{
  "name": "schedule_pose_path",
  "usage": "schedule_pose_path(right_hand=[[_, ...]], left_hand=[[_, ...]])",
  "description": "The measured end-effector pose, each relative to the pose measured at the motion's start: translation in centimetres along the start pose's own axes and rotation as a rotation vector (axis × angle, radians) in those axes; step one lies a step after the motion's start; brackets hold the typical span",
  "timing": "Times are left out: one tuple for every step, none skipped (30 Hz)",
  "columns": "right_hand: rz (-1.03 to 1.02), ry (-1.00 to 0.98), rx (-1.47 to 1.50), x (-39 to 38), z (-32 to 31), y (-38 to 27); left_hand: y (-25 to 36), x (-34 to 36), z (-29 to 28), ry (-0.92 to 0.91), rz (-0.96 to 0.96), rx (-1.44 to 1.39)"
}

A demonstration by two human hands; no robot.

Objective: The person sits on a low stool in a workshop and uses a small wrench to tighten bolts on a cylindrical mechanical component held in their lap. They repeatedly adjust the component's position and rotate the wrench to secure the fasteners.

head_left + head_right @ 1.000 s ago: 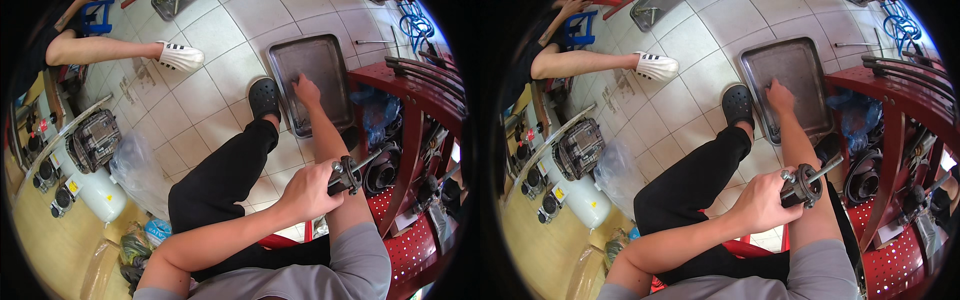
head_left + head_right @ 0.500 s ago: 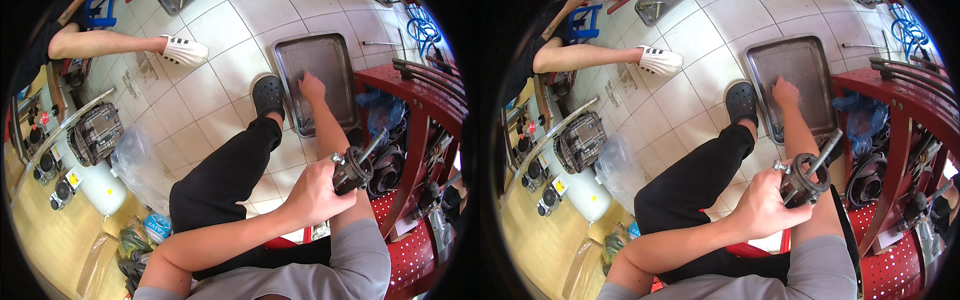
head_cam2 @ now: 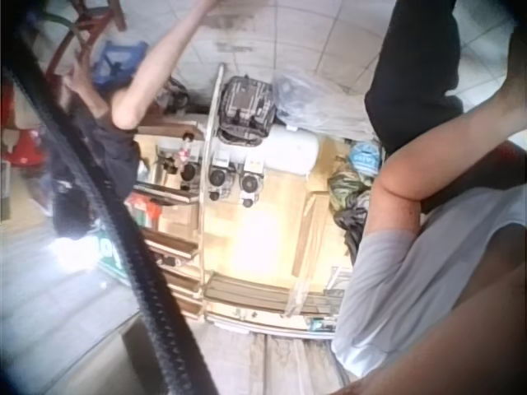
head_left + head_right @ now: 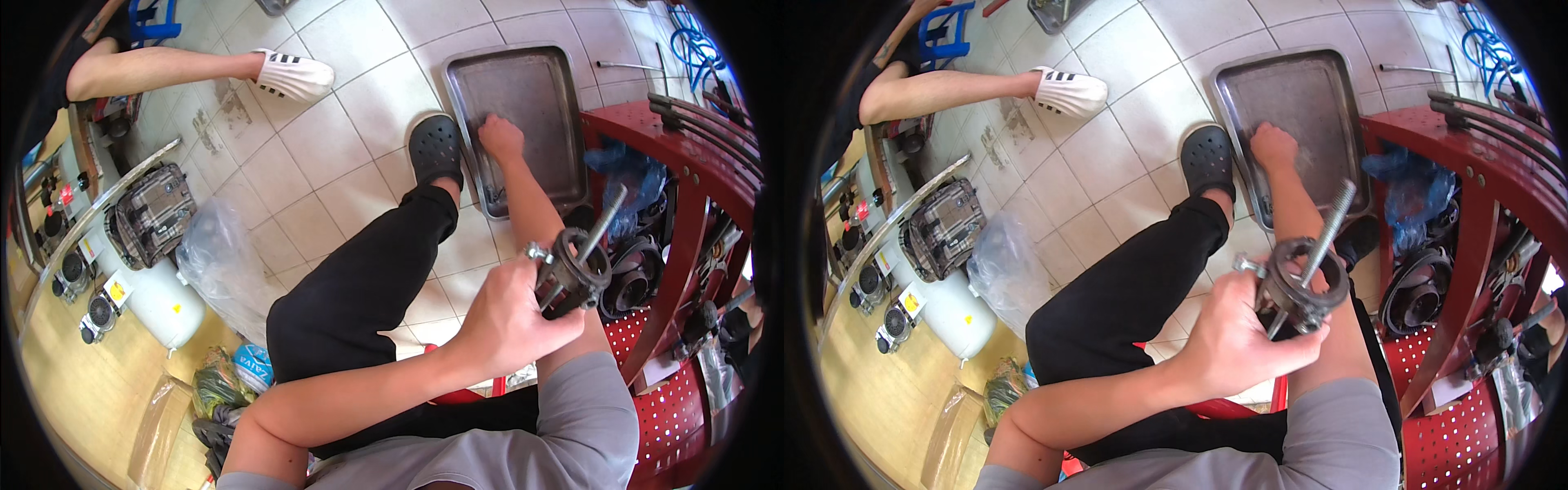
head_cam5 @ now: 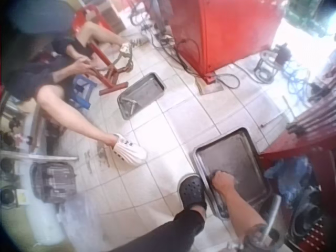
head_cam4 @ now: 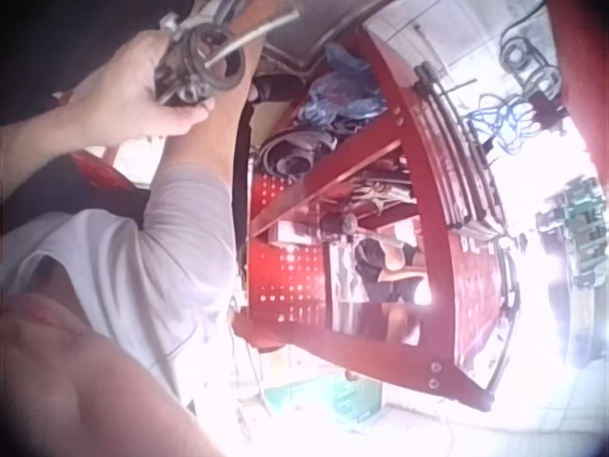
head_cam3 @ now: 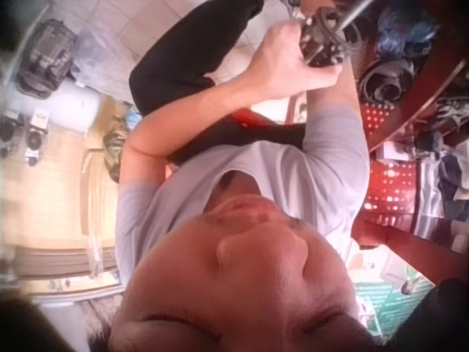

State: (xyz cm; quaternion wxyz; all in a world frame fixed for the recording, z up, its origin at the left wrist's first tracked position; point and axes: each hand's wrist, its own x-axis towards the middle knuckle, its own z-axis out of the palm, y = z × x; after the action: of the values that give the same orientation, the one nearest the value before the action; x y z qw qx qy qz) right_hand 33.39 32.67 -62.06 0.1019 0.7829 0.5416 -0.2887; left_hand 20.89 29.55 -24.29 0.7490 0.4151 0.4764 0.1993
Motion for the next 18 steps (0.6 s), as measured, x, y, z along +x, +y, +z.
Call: schedule_pose_path(right_hand=[[-0.059,-0.005,0.013,0.1,0.1,-1.3],[-0.037,0.007,0.009,-0.8,-1.0,-0.5],[-0.089,0.000,0.008,-1.4,-1.6,-1.8],[-0.064,-0.064,-0.019,-2.0,-2.2,-1.6],[-0.045,-0.125,-0.035,-2.3,-2.7,-1.6],[-0.029,-0.187,-0.050,-2.8,-3.1,-1.4],[-0.039,-0.183,0.001,-3.0,-3.0,-1.1],[-0.053,-0.180,0.051,-3.3,-2.8,-0.8],[-0.001,-0.165,0.100,-4.7,-2.9,1.6],[0.023,-0.195,0.179,-5.8,-1.4,2.7],[0.047,-0.224,0.258,-7.1,1.2,4.2],[0.074,-0.242,0.339,-7.9,3.7,5.9],[0.082,-0.257,0.416,-7.9,4.6,6.6],[0.043,-0.311,0.369,-9.1,4.5,6.1],[0.004,-0.362,0.320,-10.4,4.4,5.6],[-0.020,-0.310,0.362,-10.6,5.1,5.9],[-0.038,-0.258,0.407,-11.2,7.2,6.7],[-0.063,-0.211,0.452,-11.7,8.6,7.0]], left_hand=[[0.0,0.2,-0.3,0.047,-0.058,-0.057],[1.2,0.3,-0.6,0.009,-0.122,-0.126],[1.2,0.3,-0.7,0.047,-0.179,-0.198],[0.3,0.3,-0.6,0.105,-0.154,-0.239],[0.8,0.6,-1.0,0.108,-0.195,-0.326],[0.9,0.8,-1.5,0.121,-0.164,-0.229],[1.0,1.0,-2.1,0.145,-0.126,-0.131],[1.4,1.3,-2.5,0.200,-0.084,-0.214],[2.4,1.6,-2.6,0.191,-0.061,-0.301],[2.8,1.7,-3.2,0.253,-0.041,-0.235],[3.1,1.9,-3.8,0.315,-0.019,-0.169],[3.3,2.1,-3.9,0.309,0.012,-0.247],[3.5,2.4,-4.0,0.319,0.054,-0.326],[3.4,2.6,-4.2,0.361,0.102,-0.370],[3.3,2.6,-4.3,0.372,0.097,-0.381],[3.2,2.6,-4.2,0.364,0.083,-0.389],[3.0,2.4,-4.0,0.351,0.064,-0.394],[2.7,2.3,-3.8,0.344,0.064,-0.355]])
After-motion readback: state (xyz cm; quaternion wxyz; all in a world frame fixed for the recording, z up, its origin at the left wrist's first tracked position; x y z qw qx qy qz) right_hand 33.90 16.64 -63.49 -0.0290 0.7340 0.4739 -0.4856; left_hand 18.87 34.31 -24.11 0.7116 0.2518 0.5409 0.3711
